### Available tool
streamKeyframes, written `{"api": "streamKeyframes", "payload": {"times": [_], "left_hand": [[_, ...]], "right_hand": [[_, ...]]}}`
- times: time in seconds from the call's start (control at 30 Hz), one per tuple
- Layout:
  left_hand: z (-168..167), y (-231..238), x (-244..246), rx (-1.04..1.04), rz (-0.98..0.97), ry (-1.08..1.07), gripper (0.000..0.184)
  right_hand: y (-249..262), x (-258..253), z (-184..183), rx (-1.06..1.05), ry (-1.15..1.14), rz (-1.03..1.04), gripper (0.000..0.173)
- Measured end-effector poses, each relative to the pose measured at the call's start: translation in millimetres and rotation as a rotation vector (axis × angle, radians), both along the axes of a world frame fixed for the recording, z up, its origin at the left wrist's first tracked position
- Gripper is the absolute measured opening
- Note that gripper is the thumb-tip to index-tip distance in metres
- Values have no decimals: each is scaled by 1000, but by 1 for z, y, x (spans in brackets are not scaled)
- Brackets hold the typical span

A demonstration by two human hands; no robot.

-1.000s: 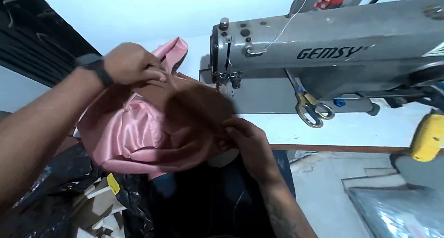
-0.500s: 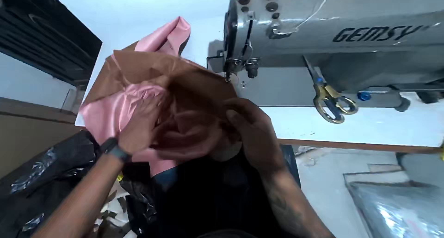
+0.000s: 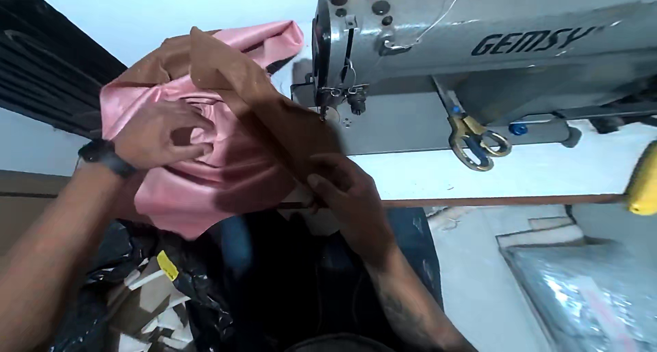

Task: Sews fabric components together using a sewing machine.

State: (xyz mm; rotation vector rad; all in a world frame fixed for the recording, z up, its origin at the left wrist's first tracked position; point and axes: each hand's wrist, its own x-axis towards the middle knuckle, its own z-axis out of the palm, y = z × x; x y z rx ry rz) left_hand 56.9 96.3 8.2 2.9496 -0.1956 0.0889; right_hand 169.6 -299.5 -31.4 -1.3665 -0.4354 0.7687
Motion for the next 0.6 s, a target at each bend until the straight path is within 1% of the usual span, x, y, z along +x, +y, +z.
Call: {"api": "streamKeyframes", "payload": {"times": [0.03, 0.1, 0.13, 0.2, 0.23, 0.27, 0.3, 0.37, 0.4, 0.5, 0.57, 0.6], "left_hand": [[-1, -18, -7, 49, 2, 1, 61], [-4, -56, -23, 150, 72, 4, 70], [-5, -72, -31, 167, 117, -28, 67], [-5, -110, -44, 80, 164, -236, 44], [-4, -130, -47, 27, 144, -325, 36], [-6, -150, -47, -20, 117, -324, 35], [-10, -165, -47, -70, 98, -236, 41], [-30, -185, -48, -99, 57, -81, 53], [-39, -192, -49, -103, 51, -65, 52], [-49, -211, -49, -129, 81, -144, 27], [-47, -216, -51, -169, 100, -128, 21], [-45, -215, -51, -202, 90, -87, 21]], "right_hand": [[5, -4, 3, 40, 5, -2, 35], [19, -11, 9, 107, 25, -4, 34], [25, -13, 10, 127, 32, -10, 34], [31, -16, 10, 109, 39, -8, 34], [32, -16, 8, 79, 34, 1, 34], [31, -17, 6, 46, 32, 18, 34], [28, -18, 5, 14, 31, 38, 35], [22, -22, 1, -51, 17, 63, 35], [18, -22, -2, -84, 12, 64, 35], [1, -21, -12, -173, 2, 30, 34], [-8, -21, -15, -184, -16, 19, 34], [-9, -20, -13, -176, -42, 9, 34]]}}
